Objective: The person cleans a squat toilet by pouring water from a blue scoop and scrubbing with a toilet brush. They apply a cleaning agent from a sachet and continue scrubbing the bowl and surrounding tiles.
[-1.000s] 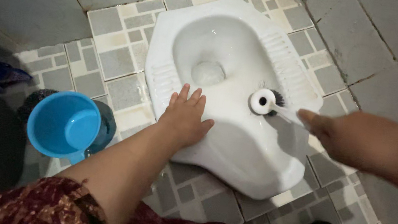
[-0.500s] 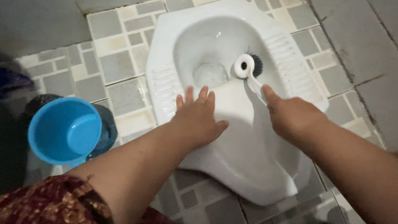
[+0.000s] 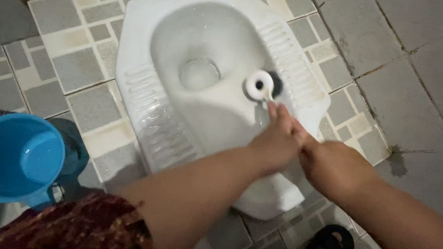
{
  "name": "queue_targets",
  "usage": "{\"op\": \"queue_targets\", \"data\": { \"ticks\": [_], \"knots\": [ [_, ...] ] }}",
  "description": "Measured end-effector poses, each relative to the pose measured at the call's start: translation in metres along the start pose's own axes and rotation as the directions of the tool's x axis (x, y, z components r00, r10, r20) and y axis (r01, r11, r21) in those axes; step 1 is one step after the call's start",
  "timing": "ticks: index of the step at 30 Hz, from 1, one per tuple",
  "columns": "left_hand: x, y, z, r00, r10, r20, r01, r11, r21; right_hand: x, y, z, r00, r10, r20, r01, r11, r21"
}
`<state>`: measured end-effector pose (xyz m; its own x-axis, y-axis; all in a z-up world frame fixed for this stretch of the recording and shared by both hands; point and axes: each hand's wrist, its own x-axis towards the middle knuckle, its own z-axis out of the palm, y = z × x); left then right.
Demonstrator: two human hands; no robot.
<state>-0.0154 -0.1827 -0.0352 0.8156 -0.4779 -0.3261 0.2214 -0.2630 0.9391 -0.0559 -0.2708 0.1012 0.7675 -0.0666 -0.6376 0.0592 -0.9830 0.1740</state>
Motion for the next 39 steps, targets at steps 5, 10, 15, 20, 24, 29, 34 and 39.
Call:
{"op": "queue_targets", "data": {
  "ticks": [5,10,15,20,24,29,34,39],
  "knots": [
    [0.024,0.043,-0.045,0.946,-0.259,-0.193,0.201,0.94,-0.275,0.048,-0.022,-0.023,0.992,0.04,-0.119,-0.016,0.981,0.195],
    [0.022,0.059,-0.066,0.894,-0.397,-0.208,0.316,0.887,-0.336,0.052,-0.034,-0.022,0.974,0.181,-0.137,-0.098,0.88,0.465],
    [-0.014,0.08,-0.025,0.796,-0.605,-0.011,0.555,0.738,-0.384,0.004,-0.004,0.003,0.988,0.14,0.061,-0.152,0.879,0.452],
    [-0.015,0.061,0.029,0.852,-0.52,0.062,0.521,0.83,-0.202,-0.037,0.031,0.044,0.935,0.051,0.351,-0.272,0.737,0.619],
    [0.048,0.007,0.036,0.959,-0.274,-0.076,0.284,0.934,0.216,-0.003,0.024,0.07,0.99,0.06,-0.126,0.051,0.682,0.729],
    [0.124,-0.034,-0.035,0.988,-0.129,-0.084,0.154,0.828,0.54,0.06,-0.031,0.008,0.98,0.186,0.068,-0.16,0.543,0.824],
    [0.118,-0.019,-0.096,0.936,-0.326,-0.129,0.322,0.945,-0.055,0.071,-0.065,-0.02,0.989,0.145,0.04,-0.107,0.484,0.868],
    [0.043,0.023,-0.063,0.884,-0.467,-0.023,0.46,0.877,-0.136,0.041,-0.031,0.023,0.995,0.073,0.072,-0.093,0.343,0.935]
  ]
}}
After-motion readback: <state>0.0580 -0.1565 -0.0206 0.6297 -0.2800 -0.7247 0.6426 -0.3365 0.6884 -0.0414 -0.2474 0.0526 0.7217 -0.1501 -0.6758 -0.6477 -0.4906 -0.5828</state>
